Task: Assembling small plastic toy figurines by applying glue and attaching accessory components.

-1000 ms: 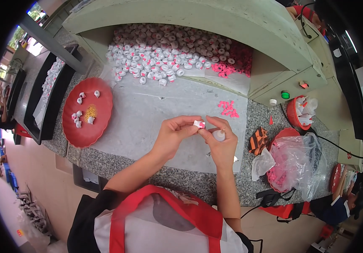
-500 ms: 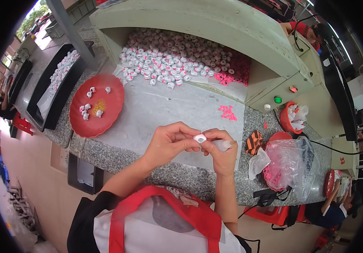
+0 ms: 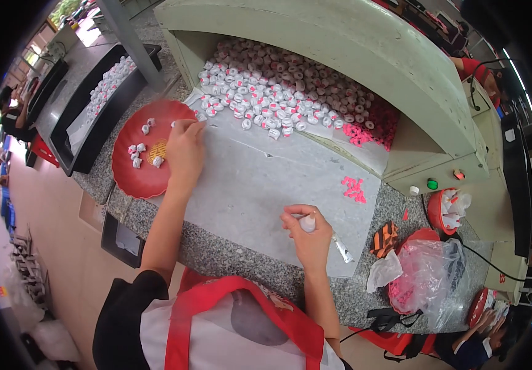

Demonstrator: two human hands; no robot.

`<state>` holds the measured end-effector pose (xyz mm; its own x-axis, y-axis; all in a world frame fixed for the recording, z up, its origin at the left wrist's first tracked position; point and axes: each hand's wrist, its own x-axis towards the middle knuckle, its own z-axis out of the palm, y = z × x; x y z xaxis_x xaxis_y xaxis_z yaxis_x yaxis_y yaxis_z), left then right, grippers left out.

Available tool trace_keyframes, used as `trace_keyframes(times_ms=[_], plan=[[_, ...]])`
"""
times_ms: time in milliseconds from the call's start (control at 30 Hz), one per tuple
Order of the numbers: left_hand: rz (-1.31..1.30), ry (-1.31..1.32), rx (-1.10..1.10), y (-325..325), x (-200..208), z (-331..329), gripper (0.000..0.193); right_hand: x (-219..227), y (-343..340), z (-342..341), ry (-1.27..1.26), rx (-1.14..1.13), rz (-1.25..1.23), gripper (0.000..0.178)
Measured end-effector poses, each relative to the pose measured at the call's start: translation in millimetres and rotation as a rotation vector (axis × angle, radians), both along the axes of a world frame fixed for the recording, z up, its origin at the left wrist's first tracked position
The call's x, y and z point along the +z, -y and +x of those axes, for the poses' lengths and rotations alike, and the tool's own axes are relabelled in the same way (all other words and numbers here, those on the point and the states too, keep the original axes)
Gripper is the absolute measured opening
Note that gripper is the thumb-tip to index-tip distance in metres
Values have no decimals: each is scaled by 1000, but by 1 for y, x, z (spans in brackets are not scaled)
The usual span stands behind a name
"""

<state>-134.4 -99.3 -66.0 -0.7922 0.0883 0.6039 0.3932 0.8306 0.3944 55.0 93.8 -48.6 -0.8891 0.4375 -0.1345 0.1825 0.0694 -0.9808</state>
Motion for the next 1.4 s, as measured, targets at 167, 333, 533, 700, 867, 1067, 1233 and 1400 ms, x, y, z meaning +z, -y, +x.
trace_keyframes(times_ms=[167, 333, 533, 700, 867, 1067, 1233, 1400], plan=[[433, 404, -131, -8, 12, -7, 16, 3, -15, 15, -25, -93, -55, 17], [967, 1039, -782, -62, 35, 73, 19, 24, -10, 8, -168, -144, -179, 26], [983, 1099, -1058, -86, 45, 124, 28, 18, -13, 26, -279, -104, -168, 29], [987, 1178, -1196, -86, 52, 129, 39, 24, -21, 40, -344, -95, -255, 30], [1090, 1335, -1080, -81, 54, 134, 40, 22, -21, 47, -348, -52, -369, 32], [1084, 1349, -1049, -79, 55, 140, 31, 17, -19, 51, -371, -47, -437, 33], [1010, 1287, -1091, -95, 47, 146, 34, 14, -19, 53, -401, -82, -493, 27], [1102, 1396, -1198, -100, 30, 146, 32, 17, -22, 62, -357, -121, -394, 25]])
